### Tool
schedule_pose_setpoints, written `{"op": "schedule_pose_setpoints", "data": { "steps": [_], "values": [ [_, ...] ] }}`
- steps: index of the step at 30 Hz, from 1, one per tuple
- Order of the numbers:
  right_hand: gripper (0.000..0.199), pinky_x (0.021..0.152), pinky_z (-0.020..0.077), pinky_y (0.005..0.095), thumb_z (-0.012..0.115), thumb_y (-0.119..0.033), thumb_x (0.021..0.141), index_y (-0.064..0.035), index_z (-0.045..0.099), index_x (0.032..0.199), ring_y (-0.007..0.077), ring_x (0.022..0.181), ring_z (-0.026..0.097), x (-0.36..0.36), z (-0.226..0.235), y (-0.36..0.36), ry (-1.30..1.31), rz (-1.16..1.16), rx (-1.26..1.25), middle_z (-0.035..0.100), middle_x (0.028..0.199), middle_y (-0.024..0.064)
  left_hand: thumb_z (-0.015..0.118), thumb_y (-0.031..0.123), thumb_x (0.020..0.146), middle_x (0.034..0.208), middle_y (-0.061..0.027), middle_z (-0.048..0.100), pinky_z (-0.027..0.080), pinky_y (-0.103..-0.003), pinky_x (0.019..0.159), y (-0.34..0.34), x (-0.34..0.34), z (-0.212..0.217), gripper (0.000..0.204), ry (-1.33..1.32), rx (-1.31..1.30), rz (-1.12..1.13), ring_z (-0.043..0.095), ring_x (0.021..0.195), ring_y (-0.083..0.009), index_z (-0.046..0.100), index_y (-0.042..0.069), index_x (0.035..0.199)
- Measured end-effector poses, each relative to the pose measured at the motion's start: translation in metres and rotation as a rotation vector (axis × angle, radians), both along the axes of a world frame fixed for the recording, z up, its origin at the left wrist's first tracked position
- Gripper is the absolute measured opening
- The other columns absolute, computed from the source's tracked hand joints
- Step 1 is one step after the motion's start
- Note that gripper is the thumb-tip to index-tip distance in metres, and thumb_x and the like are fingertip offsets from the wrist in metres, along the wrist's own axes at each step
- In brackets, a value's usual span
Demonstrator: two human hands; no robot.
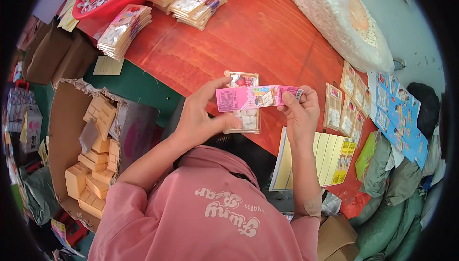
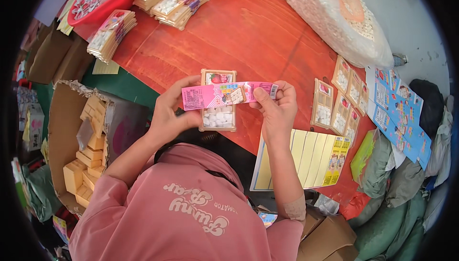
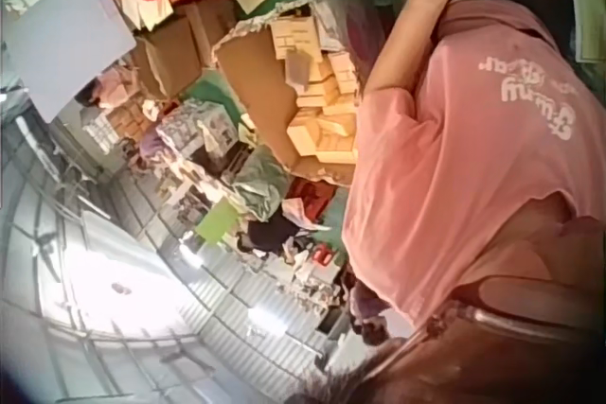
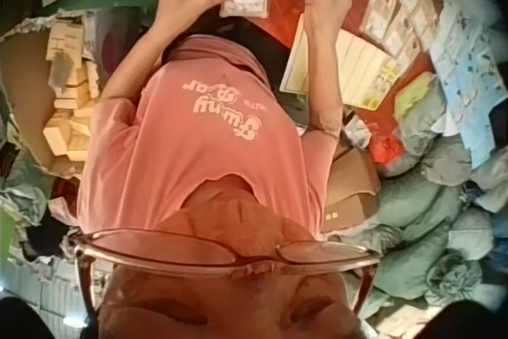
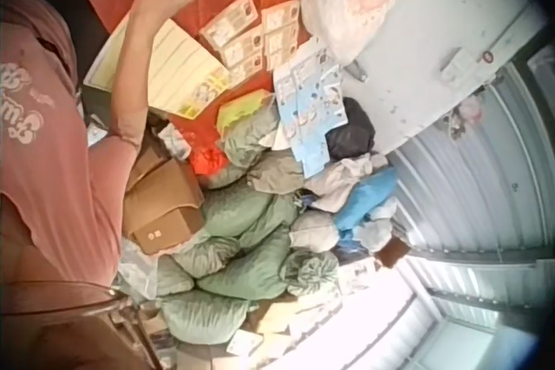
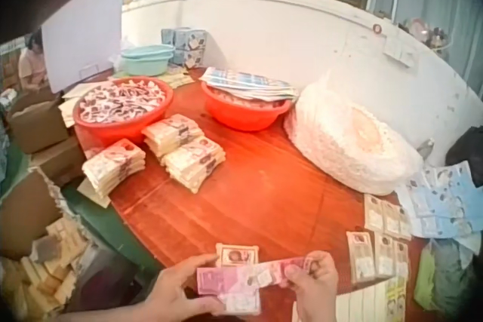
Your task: Packaging small toy sets by wrapping them with printed paper bands.
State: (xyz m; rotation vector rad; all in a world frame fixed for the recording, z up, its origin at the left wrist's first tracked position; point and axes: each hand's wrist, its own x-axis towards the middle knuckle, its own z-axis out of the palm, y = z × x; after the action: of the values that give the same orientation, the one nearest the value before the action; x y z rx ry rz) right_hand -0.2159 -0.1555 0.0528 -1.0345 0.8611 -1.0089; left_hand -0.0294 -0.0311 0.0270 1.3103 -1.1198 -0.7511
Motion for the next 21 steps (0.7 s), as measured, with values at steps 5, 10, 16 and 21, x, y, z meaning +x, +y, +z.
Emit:
{"op": "schedule_pose_setpoints", "data": {
  "steps": [5, 10, 16, 21],
  "values": [
    [0.03, 0.056, 0.053, 0.0233, 0.067, 0.0, 0.08, -0.003, 0.044, 0.099, 0.0111, 0.069, 0.06, 0.009, -0.011, 0.007, 0.126, 0.003, 0.008, 0.059, 0.083, 0.0075, 0.067, 0.011, 0.082, 0.073, -0.0039, 0.063, 0.045, -0.022, 0.051, -0.012, 0.006, 0.007, 0.033, 0.259, 0.209, 0.138, 0.057, 0.061, -0.0055, 0.056, -0.002, 0.11],
    [0.031, 0.056, 0.0526, 0.0222, 0.067, 0.0, 0.079, -0.0019, 0.042, 0.097, 0.0104, 0.069, 0.06, 0.012, -0.018, 0.003, 0.338, -0.002, -0.051, 0.059, 0.082, 0.0078, 0.065, 0.01, 0.084, 0.076, -0.0032, 0.062, 0.045, -0.019, 0.049, -0.021, 0.013, 0.002, 0.034, 0.091, 0.297, 0.089, 0.054, 0.06, -0.0042, 0.053, -0.002, 0.114],
    [0.032, 0.056, 0.0516, 0.0263, 0.071, -0.003, 0.074, -0.0012, 0.045, 0.091, 0.0124, 0.065, 0.06, 0.019, -0.02, 0.006, 0.655, 0.026, -0.173, 0.06, 0.078, 0.009, 0.066, 0.009, 0.081, 0.068, -0.0074, 0.06, 0.046, -0.023, 0.048, -0.022, 0.016, -0.007, 0.03, -0.192, 0.321, 0.097, 0.055, 0.056, -0.0079, 0.052, 0.0, 0.107],
    [0.035, 0.063, 0.0476, 0.0373, 0.073, -0.013, 0.071, -0.0026, 0.046, 0.09, 0.026, 0.069, 0.063, 0.032, -0.014, 0.02, 0.864, 0.126, -0.269, 0.06, 0.077, 0.014, 0.063, 0.008, 0.08, 0.066, -0.0178, 0.057, 0.045, -0.038, 0.052, 0.004, 0.019, -0.006, 0.018, -0.306, 0.3, 0.218, 0.058, 0.059, -0.0332, 0.05, 0.0, 0.089]
  ]
}}
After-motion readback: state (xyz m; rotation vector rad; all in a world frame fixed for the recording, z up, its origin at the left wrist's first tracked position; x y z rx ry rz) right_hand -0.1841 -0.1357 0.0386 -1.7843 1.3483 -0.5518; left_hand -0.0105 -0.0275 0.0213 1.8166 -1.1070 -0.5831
